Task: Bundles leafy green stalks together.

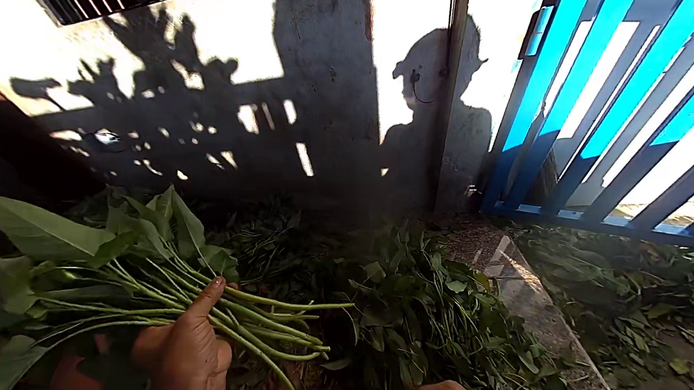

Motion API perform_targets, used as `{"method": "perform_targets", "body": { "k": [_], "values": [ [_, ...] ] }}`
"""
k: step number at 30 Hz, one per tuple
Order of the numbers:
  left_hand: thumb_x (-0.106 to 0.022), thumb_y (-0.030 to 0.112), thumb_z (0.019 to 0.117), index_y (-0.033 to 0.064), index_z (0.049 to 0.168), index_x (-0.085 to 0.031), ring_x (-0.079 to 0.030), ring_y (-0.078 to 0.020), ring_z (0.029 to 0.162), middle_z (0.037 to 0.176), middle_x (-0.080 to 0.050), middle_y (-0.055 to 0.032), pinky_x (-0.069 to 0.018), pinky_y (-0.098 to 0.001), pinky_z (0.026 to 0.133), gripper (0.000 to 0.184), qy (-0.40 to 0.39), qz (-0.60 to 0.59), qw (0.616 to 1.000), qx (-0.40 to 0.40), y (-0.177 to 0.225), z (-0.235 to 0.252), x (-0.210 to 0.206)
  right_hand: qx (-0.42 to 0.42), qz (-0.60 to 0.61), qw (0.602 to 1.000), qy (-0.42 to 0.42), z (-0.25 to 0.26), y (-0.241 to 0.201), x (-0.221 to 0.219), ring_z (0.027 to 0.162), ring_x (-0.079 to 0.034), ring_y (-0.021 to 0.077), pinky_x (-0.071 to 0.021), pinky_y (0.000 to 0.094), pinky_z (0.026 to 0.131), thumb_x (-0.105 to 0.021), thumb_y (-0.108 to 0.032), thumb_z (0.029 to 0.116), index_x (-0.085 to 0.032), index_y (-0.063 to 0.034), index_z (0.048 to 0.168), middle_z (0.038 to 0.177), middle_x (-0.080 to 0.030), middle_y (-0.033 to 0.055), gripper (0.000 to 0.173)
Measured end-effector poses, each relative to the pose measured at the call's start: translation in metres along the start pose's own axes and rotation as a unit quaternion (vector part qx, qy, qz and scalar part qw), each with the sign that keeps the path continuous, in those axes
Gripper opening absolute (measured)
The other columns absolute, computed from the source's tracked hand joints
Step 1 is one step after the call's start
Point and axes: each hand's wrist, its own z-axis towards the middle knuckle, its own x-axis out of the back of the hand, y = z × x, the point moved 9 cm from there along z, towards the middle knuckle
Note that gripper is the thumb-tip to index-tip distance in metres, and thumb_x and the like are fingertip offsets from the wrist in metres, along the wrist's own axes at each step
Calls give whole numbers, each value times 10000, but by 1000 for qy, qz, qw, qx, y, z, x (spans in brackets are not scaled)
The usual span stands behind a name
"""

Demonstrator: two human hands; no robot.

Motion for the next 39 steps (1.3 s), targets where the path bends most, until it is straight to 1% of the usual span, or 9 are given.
{"method": "perform_targets", "body": {
  "k": [2, 4, 7, 12, 17, 24, 30, 37, 39],
  "values": [
    [-755, -104, 822, -66, 1207, -559, -743, -263, 733, 900, -719, -168, -661, -407, 662, 434, -6, 6, 1000, -4, 6, 3, 3, -142, -90, 985, 48, 4, 76, 33, 971, -660, 300, -524, 545, 861, -494, -398, 1034, -752, -94, 1069, 1033, -691, 151, 401],
    [-727, -106, 847, -71, 1200, -549, -741, -267, 707, 888, -716, -171, -659, -405, 628, 397, -31, 16, 999, 25, 3, -6, -4, -257, -130, 940, 182, 10, 138, 80, 1210, -609, 404, -468, 610, 1035, -507, -351, 1035, -713, -53, 1226, 1266, -646, 237, 409],
    [-697, -118, 862, -83, 1216, -538, -740, -299, 700, 906, -711, -202, -658, -429, 608, 389, -78, 18, 992, 95, -12, -25, -20, -409, -143, 843, 318, 13, 189, 126, 1305, -574, 403, -464, 585, 1066, -432, -271, 1066, -606, -22, 1355, 1372, -610, 236, 419],
    [-686, -116, 861, -106, 1182, -546, -733, -349, 683, 867, -712, -247, -649, -479, 608, 351, -149, 19, 973, 176, -34, -48, -41, -405, -70, 848, 334, 33, 246, 130, 1259, -609, 382, -468, 589, 1057, -572, -290, 1013, -641, -14, 1288, 1301, -651, 232, 396],
    [-688, -123, 859, -116, 1159, -552, -735, -377, 694, 877, -714, -269, -648, -497, 608, 330, -185, 25, 964, 191, -39, -60, -50, -251, -73, 833, 487, 20, 172, 119, 1091, -682, 363, -505, 597, 978, -578, -255, 1026, -692, -40, 1211, 1117, -722, 188, 305],
    [-729, -169, 794, -132, 1121, -569, -743, -361, 690, 887, -730, -251, -659, -461, 601, 366, -213, 59, 962, 159, -51, -77, -64, -3, 41, 855, 518, 22, 69, 75, 754, -706, 124, -608, 343, 719, -658, -181, 948, -702, -63, 1127, 881, -739, 27, 219],
    [-810, -163, 718, -131, 1109, -583, -740, -341, 680, 829, -728, -237, -660, -432, 624, 453, -256, 79, 956, 124, -75, -90, -79, 132, -7, 897, 422, 27, -37, 11, 895, -732, 156, -623, 355, 839, -655, -110, 981, -688, 10, 1176, 1013, -748, 94, 231],
    [-831, -139, 713, -110, 1121, -621, -749, -287, 835, 935, -736, -215, -654, -410, 751, 460, -291, 84, 941, 153, -75, -90, -77, 161, -141, 911, 351, 32, -65, -18, 900, -706, 260, -593, 453, 812, -601, -181, 1020, -736, -75, 1177, 968, -720, 122, 233],
    [-803, -147, 744, -126, 1147, -594, -755, -344, 849, 962, -739, -249, -658, -457, 766, 455, -306, 75, 934, 171, -78, -87, -76, 185, -157, 910, 337, 30, -67, -16, 897, -703, 254, -594, 444, 813, -604, -196, 1023, -741, -97, 1177, 963, -718, 114, 229]
  ]
}}
